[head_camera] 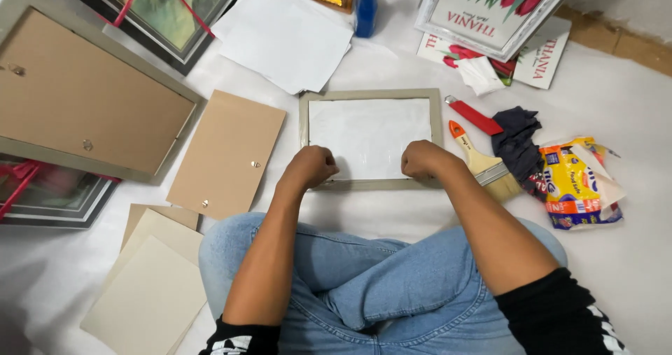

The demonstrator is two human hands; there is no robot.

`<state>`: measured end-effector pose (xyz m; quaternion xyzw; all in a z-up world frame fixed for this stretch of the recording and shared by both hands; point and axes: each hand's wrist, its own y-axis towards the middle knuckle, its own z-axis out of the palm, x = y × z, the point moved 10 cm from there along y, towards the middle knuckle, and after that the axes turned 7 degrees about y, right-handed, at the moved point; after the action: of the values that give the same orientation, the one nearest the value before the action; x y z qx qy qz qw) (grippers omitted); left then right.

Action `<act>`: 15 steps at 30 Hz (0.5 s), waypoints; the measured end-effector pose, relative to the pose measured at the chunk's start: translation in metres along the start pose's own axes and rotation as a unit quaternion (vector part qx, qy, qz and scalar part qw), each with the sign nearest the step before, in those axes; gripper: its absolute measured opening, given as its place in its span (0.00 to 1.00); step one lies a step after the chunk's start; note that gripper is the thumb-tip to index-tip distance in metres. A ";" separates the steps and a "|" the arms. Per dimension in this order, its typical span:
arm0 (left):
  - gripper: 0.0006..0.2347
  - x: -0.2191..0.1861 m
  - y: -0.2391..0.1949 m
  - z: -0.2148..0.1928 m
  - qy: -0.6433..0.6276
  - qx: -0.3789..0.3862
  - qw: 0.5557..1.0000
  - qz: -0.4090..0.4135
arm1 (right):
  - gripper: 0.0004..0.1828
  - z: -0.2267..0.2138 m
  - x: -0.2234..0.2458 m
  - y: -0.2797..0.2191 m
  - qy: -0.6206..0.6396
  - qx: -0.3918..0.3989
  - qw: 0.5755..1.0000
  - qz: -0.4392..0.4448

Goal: Assembling a picture frame by cleaning the glass with a brush, inserting paper, and securing the back panel.

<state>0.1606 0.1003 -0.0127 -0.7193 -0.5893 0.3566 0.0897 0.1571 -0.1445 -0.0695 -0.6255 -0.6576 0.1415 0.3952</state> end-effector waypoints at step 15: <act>0.06 0.027 0.040 0.047 0.053 0.039 0.998 -0.018 | 0.19 0.001 0.004 -0.001 -0.010 0.028 0.996 0.080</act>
<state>0.1647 0.0998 -0.0799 -0.7225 -0.5820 0.3391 0.1556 0.1560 -0.1407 -0.0678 -0.6633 -0.6052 0.1976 0.3933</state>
